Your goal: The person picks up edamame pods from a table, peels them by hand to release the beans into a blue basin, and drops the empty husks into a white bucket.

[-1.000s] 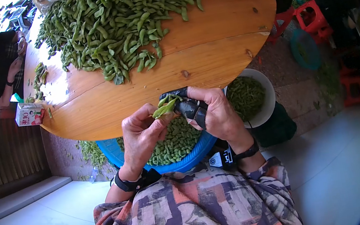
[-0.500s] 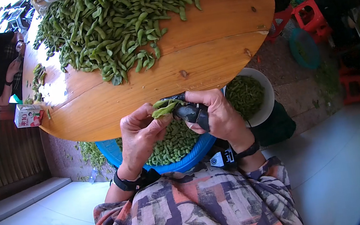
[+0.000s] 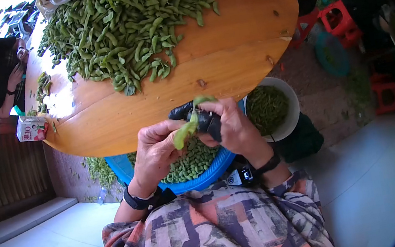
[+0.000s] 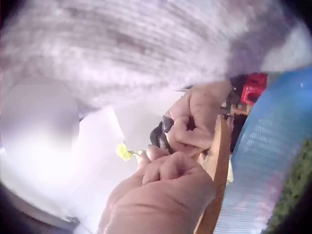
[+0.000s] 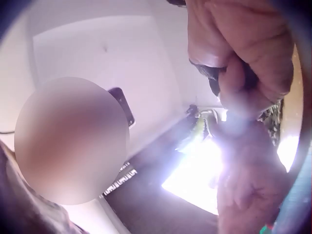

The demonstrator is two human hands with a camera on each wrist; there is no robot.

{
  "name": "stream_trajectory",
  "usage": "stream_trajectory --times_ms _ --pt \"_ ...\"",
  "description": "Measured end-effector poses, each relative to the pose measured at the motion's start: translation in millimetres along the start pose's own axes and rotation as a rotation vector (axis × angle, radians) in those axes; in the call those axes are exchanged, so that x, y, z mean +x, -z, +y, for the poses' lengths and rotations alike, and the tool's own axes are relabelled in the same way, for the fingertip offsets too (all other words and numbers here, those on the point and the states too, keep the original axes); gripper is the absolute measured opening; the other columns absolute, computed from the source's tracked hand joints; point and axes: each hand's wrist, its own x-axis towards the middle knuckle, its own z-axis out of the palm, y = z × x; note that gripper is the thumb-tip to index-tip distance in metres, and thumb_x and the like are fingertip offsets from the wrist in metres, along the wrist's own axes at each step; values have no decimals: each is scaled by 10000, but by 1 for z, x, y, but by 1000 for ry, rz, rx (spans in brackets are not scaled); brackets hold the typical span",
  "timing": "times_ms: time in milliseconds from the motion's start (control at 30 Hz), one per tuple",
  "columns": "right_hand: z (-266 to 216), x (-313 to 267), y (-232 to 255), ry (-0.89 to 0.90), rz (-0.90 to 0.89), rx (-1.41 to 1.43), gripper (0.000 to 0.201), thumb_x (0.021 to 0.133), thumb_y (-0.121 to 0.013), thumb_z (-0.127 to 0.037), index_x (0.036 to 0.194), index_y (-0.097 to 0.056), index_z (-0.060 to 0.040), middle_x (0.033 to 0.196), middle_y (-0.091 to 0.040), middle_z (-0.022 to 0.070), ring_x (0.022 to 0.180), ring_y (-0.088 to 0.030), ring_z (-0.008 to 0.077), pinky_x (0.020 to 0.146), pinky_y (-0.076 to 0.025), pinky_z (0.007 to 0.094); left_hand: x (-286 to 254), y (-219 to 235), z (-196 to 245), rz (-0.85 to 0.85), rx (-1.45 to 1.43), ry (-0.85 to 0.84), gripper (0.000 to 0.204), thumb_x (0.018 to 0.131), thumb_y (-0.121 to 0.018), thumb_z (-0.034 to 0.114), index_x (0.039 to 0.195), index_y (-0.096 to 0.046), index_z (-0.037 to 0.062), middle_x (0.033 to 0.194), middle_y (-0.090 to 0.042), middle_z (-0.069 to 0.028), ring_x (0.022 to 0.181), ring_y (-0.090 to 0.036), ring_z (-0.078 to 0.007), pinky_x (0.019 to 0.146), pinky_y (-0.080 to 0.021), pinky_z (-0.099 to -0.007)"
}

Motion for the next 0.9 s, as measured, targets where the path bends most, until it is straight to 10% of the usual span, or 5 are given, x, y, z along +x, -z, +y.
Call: stream_trajectory --times_ms 333,600,867,900 --pt "-30 3 -6 -302 -67 -174 266 933 -528 -47 1174 -625 10 687 -534 -48 560 -469 20 488 -359 185 10 12 -9 25 -165 -10 115 943 -632 93 869 -641 5 612 -562 5 436 -397 -32 392 -251 -189" --pt "-32 8 -14 -208 -21 -357 186 941 -472 -44 964 -650 7 648 -536 -36 535 -486 37 465 -361 194 8 16 -11 -9 -132 -40 157 941 -642 122 826 -602 23 622 -571 -13 428 -401 -37 387 -257 -184" --pt "-22 16 6 -357 -108 40 144 904 -507 -42 963 -624 16 624 -527 33 496 -464 109 463 -358 247 11 20 -15 -172 -433 97 110 945 -640 130 906 -592 39 617 -533 2 457 -409 -36 415 -269 -188" --pt "-21 17 5 -357 -107 38 144 904 -507 -42 963 -624 16 624 -527 33 496 -464 109 463 -358 247 12 17 -13 -32 -57 -62 122 938 -650 129 920 -598 20 620 -540 -8 501 -461 -43 430 -318 -202"
